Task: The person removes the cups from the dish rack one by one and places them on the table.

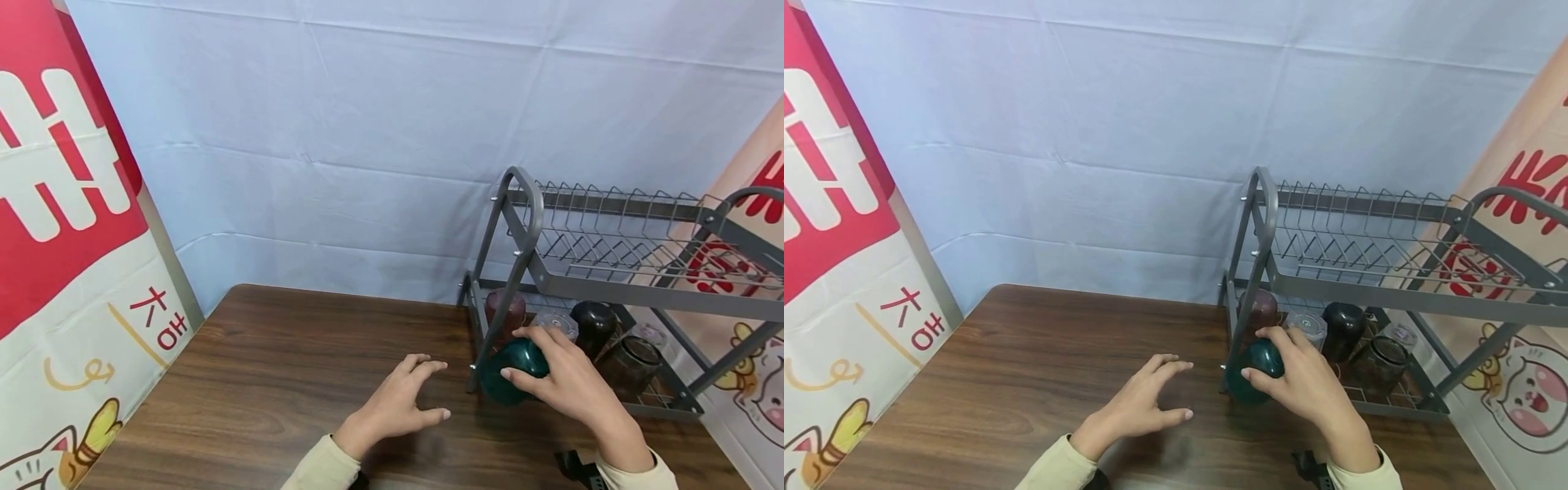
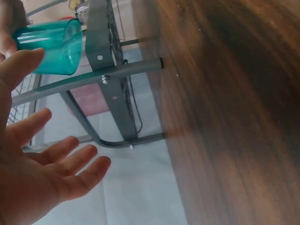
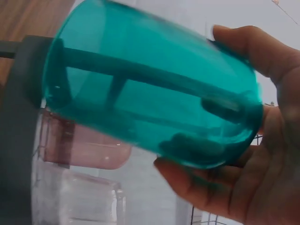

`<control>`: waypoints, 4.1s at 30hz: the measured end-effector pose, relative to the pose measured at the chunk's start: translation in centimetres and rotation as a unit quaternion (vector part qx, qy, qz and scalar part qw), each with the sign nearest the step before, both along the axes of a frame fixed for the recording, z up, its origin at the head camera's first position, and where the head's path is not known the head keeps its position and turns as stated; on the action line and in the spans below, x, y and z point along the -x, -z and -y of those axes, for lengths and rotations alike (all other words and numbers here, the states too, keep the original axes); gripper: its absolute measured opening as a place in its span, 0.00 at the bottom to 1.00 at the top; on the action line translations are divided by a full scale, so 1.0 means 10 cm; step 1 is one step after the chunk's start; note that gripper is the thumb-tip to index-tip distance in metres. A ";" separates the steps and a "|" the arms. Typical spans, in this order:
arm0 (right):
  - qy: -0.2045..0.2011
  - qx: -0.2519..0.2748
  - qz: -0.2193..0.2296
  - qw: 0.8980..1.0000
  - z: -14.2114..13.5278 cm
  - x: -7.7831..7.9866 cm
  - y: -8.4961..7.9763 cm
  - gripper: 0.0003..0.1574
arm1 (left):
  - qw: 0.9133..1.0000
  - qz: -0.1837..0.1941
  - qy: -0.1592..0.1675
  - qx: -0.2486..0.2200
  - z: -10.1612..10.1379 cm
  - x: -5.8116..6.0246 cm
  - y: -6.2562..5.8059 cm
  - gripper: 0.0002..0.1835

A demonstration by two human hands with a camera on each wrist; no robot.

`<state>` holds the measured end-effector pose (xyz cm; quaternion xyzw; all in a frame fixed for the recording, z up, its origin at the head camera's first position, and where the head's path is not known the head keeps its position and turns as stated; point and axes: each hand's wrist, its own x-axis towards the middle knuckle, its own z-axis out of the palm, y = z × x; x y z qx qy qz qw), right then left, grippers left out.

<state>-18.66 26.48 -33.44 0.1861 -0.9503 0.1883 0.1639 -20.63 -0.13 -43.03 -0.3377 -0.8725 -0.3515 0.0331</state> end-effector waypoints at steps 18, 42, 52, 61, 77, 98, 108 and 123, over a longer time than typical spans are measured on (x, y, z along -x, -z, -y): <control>0.026 0.150 -0.017 0.988 0.01 -0.03 0.35 0.32 | 0.987 0.032 0.007 -0.160 0.01 0.07 0.16 0.37; -0.015 0.337 -0.015 0.941 0.20 -0.05 0.53 0.25 | 0.950 0.096 0.035 -0.296 -0.09 -0.02 0.01 0.35; -0.047 0.425 0.011 0.904 0.32 -0.03 0.63 0.25 | 0.932 0.108 0.045 -0.344 -0.12 -0.13 -0.17 0.38; -0.085 0.459 0.045 0.883 0.42 0.00 0.69 0.23 | 0.927 0.099 0.069 -0.356 -0.12 -0.08 -0.19 0.40; -0.081 0.485 0.058 0.869 0.46 0.00 0.77 0.22 | 0.926 0.072 0.080 -0.362 -0.10 -0.08 -0.20 0.36; -0.052 0.323 0.131 0.936 0.43 -0.05 0.60 0.33 | 0.938 0.026 0.058 -0.340 -0.03 -0.07 -0.27 0.37; -0.011 0.182 0.158 0.970 0.41 -0.01 0.45 0.45 | 0.958 0.042 -0.009 -0.283 0.03 0.16 -0.04 0.38; -0.021 0.041 0.212 0.976 0.28 -0.02 0.25 0.41 | 0.976 0.021 -0.058 -0.211 0.08 0.24 -0.01 0.39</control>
